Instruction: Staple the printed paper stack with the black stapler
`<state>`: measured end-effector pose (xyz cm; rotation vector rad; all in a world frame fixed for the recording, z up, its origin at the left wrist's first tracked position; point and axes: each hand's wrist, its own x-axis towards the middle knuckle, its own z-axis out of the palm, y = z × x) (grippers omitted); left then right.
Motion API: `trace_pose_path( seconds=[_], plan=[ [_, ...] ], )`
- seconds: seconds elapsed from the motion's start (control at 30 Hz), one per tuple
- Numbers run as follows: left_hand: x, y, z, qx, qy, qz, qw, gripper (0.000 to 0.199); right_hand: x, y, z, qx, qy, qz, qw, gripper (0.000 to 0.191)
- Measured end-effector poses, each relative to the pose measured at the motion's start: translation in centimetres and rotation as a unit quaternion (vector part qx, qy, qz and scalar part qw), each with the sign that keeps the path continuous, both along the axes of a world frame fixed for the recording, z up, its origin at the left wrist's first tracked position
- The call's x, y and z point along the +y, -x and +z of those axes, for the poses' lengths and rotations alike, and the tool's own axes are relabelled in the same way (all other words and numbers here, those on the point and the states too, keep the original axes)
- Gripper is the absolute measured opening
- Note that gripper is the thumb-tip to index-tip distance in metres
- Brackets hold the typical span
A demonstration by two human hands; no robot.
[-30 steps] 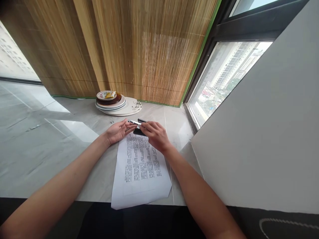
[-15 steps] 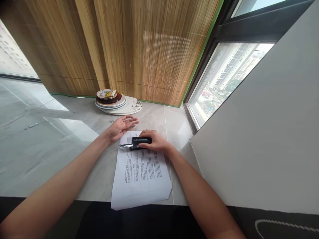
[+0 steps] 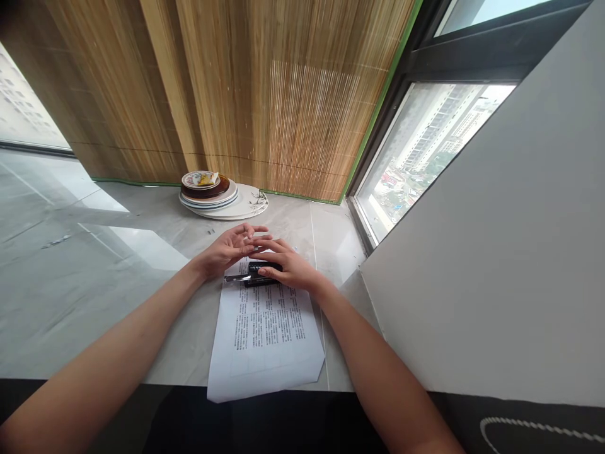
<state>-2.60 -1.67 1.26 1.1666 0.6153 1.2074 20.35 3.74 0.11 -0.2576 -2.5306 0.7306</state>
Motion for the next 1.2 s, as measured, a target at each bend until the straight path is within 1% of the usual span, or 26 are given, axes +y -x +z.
trace_pose_path(
  seconds=[0.13, 0.2, 0.23, 0.27, 0.3, 0.33, 0.37, 0.4, 0.43, 0.47, 0.5, 0.53, 0.57, 0.6, 0.7, 0.8, 0.9, 0.97, 1.0, 1.03, 1.07, 1.13, 1.17, 1.2],
  plan=[
    [0.1, -0.3, 0.1, 0.011, 0.009, -0.006, 1.000, 0.033, -0.4, 0.3, 0.4, 0.022, 0.010, 0.004, 1.000, 0.040],
    [0.4, -0.2, -0.1, 0.020, 0.000, 0.013, 1.000, 0.038, -0.1, 0.1, 0.5, 0.049, 0.028, 0.000, 0.998, 0.040],
    [0.6, 0.0, -0.2, 0.032, -0.011, 0.047, 0.998, 0.038, 0.2, -0.2, 0.5, 0.069, 0.042, -0.019, 0.997, 0.039],
    [0.9, 0.3, -0.5, 0.055, -0.023, 0.104, 0.993, 0.037, 0.8, -0.6, 0.3, 0.090, 0.058, -0.053, 0.993, 0.036],
    [1.2, 0.7, -0.7, 0.095, -0.037, 0.182, 0.978, 0.033, 1.6, -1.2, 0.0, 0.110, 0.073, -0.103, 0.986, 0.033],
    [1.5, 1.2, -1.0, 0.150, -0.049, 0.274, 0.948, 0.026, 2.5, -1.9, -0.4, 0.125, 0.086, -0.163, 0.975, 0.031],
    [1.7, 1.8, -1.3, 0.222, -0.057, 0.372, 0.900, 0.018, 3.6, -2.6, -1.0, 0.133, 0.092, -0.228, 0.960, 0.029],
    [1.9, 2.4, -1.6, 0.303, -0.060, 0.453, 0.836, 0.011, 4.7, -3.4, -1.7, 0.128, 0.092, -0.290, 0.944, 0.027],
    [2.1, 3.0, -2.0, 0.380, -0.056, 0.512, 0.768, 0.008, 5.8, -4.2, -2.5, 0.114, 0.084, -0.338, 0.930, 0.025],
    [2.2, 3.5, -2.3, 0.445, -0.046, 0.550, 0.705, 0.013, 6.8, -4.8, -3.4, 0.101, 0.075, -0.378, 0.917, 0.024],
    [2.2, 4.0, -2.6, 0.495, -0.029, 0.572, 0.653, 0.020, 7.6, -5.4, -4.2, 0.089, 0.069, -0.407, 0.906, 0.024],
    [2.2, 4.4, -2.9, 0.533, -0.012, 0.579, 0.617, 0.025, 8.2, -5.7, -4.8, 0.081, 0.062, -0.426, 0.899, 0.024],
    [2.1, 4.6, -3.1, 0.563, 0.004, 0.571, 0.597, 0.029, 8.6, -6.0, -5.4, 0.076, 0.052, -0.439, 0.894, 0.024],
    [2.1, 4.8, -3.4, 0.587, 0.015, 0.555, 0.589, 0.029, 8.8, -6.0, -5.8, 0.073, 0.041, -0.446, 0.891, 0.023],
    [2.0, 5.0, -3.8, 0.637, 0.022, 0.495, 0.591, 0.023, 8.9, -5.9, -6.4, 0.065, 0.000, -0.453, 0.889, 0.021],
    [2.0, 5.2, -3.9, 0.649, 0.013, 0.483, 0.587, 0.016, 8.6, -5.7, -6.3, 0.055, -0.010, -0.450, 0.891, 0.019],
    [2.1, 5.3, -3.8, 0.652, 0.001, 0.467, 0.597, 0.018, 8.1, -5.3, -5.6, 0.065, -0.004, -0.445, 0.893, 0.019],
    [2.2, 5.4, -3.8, 0.653, -0.014, 0.445, 0.613, 0.024, 7.3, -4.8, -4.6, 0.098, -0.001, -0.436, 0.894, 0.016],
    [2.2, 5.4, -3.7, 0.653, -0.023, 0.434, 0.620, 0.026, 6.7, -4.4, -4.0, 0.118, 0.008, -0.418, 0.901, 0.015],
    [2.2, 5.4, -3.7, 0.653, -0.031, 0.430, 0.622, 0.026, 6.0, -4.1, -3.3, 0.135, 0.023, -0.383, 0.913, 0.018],
    [2.1, 5.4, -3.6, 0.653, -0.034, 0.440, 0.616, 0.025, 5.3, -3.7, -2.6, 0.143, 0.043, -0.329, 0.932, 0.023],
    [1.9, 5.3, -3.6, 0.648, -0.026, 0.492, 0.581, 0.020, 3.9, -2.9, -1.3, 0.133, 0.080, -0.179, 0.972, 0.030],
    [1.8, 5.3, -3.6, 0.645, -0.016, 0.518, 0.561, 0.020, 3.3, -2.5, -0.9, 0.119, 0.091, -0.106, 0.983, 0.033],
    [1.7, 5.3, -3.6, 0.644, -0.004, 0.534, 0.547, 0.021, 2.7, -2.2, -0.6, 0.104, 0.096, -0.047, 0.989, 0.035]
  ],
)
